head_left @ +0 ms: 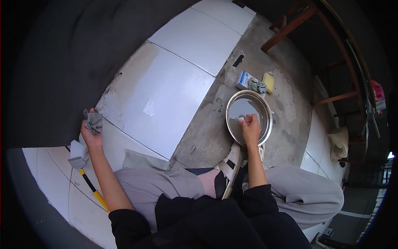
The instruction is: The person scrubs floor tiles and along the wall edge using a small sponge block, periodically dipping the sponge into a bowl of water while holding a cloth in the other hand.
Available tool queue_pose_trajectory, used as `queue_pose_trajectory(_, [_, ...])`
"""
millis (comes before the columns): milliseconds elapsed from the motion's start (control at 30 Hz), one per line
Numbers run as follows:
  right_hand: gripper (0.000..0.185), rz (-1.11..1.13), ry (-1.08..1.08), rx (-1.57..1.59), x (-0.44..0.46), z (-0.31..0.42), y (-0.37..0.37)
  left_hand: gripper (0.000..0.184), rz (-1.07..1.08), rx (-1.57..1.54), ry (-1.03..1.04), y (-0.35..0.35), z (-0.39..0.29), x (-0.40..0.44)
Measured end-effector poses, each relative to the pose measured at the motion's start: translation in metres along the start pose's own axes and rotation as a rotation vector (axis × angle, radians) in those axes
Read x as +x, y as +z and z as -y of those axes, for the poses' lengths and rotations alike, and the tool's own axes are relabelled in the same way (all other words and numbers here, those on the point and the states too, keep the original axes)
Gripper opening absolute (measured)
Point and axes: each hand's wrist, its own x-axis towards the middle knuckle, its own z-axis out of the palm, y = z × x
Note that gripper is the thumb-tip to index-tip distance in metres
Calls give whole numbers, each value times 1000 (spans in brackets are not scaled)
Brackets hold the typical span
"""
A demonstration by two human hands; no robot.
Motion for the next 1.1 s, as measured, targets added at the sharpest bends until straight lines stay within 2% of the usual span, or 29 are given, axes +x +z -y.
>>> queue_pose_trajectory(133, [30, 27, -54, -64, 4, -3, 1, 41, -17, 28, 12, -1, 0, -5])
queue_pose_trajectory(233, [29, 143, 101, 96, 10, 5, -9, 41, -51, 35, 39, 4, 0, -7])
queue_pose_trajectory(333, [28, 281, 423, 751, 20, 13, -24, 41, -16, 41, 49, 2, -3, -6])
queue_pose_trajectory(433, [29, 329, 453, 858, 25, 19, -26, 41, -22, 54, 33, 6, -4, -7])
queue_pose_trajectory(533, [31, 360, 356, 799, 21, 19, -23, 41, -43, 52, 69, 11, -4, -12])
queue_pose_trajectory(633, [33, 374, 236, 515, 21, 7, -14, 41, -4, 29, 50, 6, -6, -7])
queue_pose_trajectory(733, [39, 197, 26, 74, 20, 2, -4, 41, -12, 20, 58, 8, -7, -10])
queue_pose_trajectory(833, [42, 162, -224, -176, 15, 5, -3, 41, -58, 32, 83, 15, -6, -11])
queue_pose_trajectory(867, [42, 174, -187, -150, 15, 7, -2, 41, -49, 33, 73, 15, -7, -11])
queue_pose_trajectory(967, [41, 24, -347, -225, 14, 2, 0, 40, -36, 33, 69, 10, -9, -13])
queue_pose_trajectory(1100, [42, 59, -309, -157, 21, -4, 2, 40, -21, 22, 78, 10, -7, -8])
